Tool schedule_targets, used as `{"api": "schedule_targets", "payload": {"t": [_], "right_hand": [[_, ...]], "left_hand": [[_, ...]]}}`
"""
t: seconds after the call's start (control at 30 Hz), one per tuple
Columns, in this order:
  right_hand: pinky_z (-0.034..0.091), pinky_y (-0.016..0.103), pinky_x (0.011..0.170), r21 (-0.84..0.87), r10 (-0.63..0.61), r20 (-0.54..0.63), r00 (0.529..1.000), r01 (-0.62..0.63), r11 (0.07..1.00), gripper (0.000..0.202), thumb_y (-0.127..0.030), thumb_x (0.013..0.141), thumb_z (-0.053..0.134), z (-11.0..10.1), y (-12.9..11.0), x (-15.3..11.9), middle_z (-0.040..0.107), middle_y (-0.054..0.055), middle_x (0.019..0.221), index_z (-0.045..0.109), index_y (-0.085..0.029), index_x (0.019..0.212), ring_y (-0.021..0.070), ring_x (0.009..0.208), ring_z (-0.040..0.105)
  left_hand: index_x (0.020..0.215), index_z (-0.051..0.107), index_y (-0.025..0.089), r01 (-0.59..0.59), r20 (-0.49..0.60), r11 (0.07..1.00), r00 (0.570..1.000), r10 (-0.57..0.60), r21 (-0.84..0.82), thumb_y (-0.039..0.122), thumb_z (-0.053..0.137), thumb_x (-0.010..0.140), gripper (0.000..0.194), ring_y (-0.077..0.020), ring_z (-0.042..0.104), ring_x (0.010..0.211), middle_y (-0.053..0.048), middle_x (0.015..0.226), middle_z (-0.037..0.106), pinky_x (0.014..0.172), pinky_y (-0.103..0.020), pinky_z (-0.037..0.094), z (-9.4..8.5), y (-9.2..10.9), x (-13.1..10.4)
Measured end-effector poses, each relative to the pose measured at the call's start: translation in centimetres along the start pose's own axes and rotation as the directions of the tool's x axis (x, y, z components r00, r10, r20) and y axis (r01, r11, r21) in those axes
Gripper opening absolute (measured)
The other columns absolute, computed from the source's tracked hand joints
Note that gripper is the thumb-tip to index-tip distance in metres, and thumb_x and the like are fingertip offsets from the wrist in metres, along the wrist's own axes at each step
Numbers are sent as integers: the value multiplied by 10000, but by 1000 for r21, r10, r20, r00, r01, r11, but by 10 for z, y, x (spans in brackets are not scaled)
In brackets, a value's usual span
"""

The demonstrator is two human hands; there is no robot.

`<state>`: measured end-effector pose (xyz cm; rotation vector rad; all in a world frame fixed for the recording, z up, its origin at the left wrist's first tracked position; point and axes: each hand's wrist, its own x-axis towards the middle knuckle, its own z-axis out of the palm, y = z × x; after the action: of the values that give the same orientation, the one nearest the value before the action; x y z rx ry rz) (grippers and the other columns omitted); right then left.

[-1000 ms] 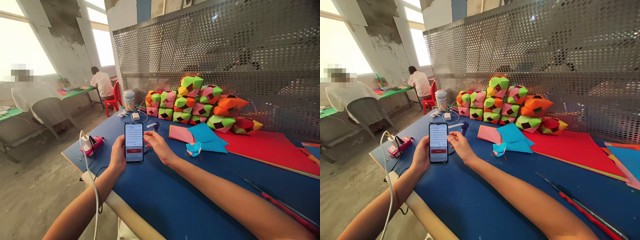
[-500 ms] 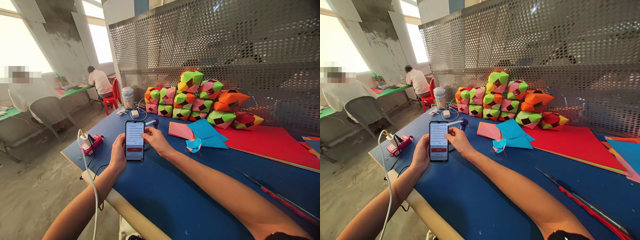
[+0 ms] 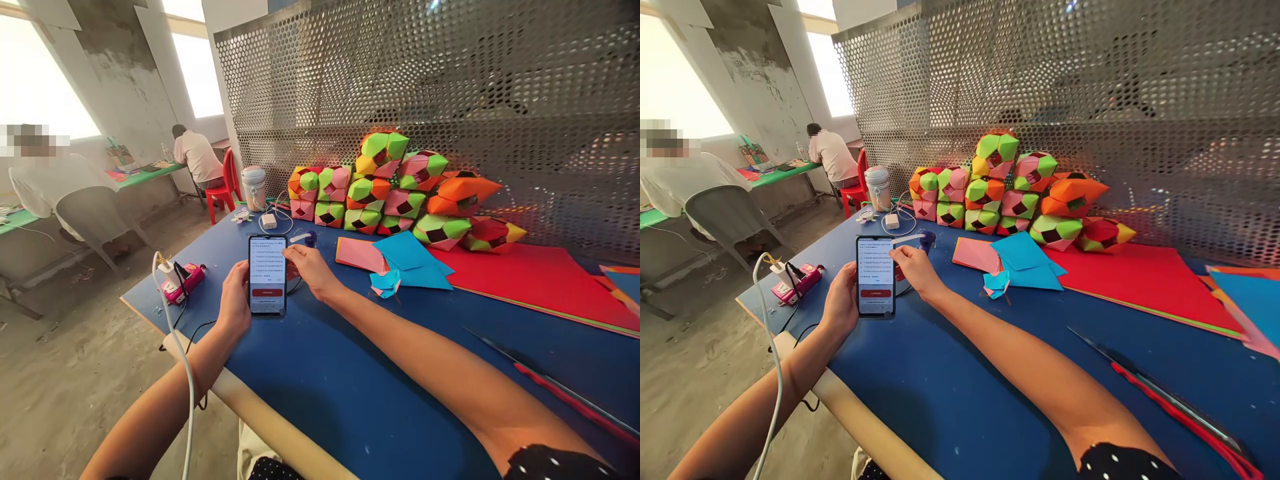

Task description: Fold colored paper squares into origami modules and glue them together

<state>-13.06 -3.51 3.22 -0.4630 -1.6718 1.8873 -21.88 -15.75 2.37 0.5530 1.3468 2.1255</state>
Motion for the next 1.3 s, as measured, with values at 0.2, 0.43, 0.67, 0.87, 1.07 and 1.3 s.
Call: {"api": "schedule_targets", "payload": {"t": [0.2,0.43,0.67,0.87,1.07,1.3], "right_hand": [[447,260,543,14,23,6,1000,-23,1000,239,-429,728,550,1,-1,-1,635,-2,676,592,-193,727,136,581,552],[448,272,562,27,31,22,999,-32,999,259,-431,753,528,0,-3,-4,660,8,722,619,-192,793,154,621,582],[465,275,628,31,6,40,999,-7,1000,210,-383,748,545,0,-3,-8,669,8,768,599,-188,806,165,718,609],[469,271,603,23,-19,46,999,18,1000,198,-339,704,594,0,0,-7,659,13,787,590,-179,821,152,691,598],[468,266,591,9,-34,21,999,34,999,214,-339,674,631,1,5,-3,656,11,774,586,-174,802,152,691,588],[475,271,609,49,-28,52,998,26,998,199,-349,755,538,0,1,-7,666,5,775,596,-177,836,151,674,606]], "left_hand": [[810,661,155,1,0,1000,1000,-1,3,314,602,737,185,-175,616,801,-20,830,673,711,-254,461,1,1,-1],[804,657,153,-1,2,1000,1000,1,10,307,593,746,176,-179,611,822,-21,833,670,704,-246,460,0,0,0],[796,658,156,-2,-10,1000,1000,2,4,312,603,730,178,-172,617,797,-16,827,672,711,-254,458,0,0,-1],[815,653,152,0,-3,1000,1000,0,2,307,587,741,184,-175,612,816,-20,816,666,717,-256,459,0,0,0],[821,650,147,-2,8,1000,1000,2,8,316,593,736,198,-166,608,799,-20,827,660,710,-253,458,-1,-1,0],[804,653,151,-9,4,1000,1000,9,15,319,595,736,191,-151,605,775,-11,825,660,695,-241,450,0,0,0]]}}
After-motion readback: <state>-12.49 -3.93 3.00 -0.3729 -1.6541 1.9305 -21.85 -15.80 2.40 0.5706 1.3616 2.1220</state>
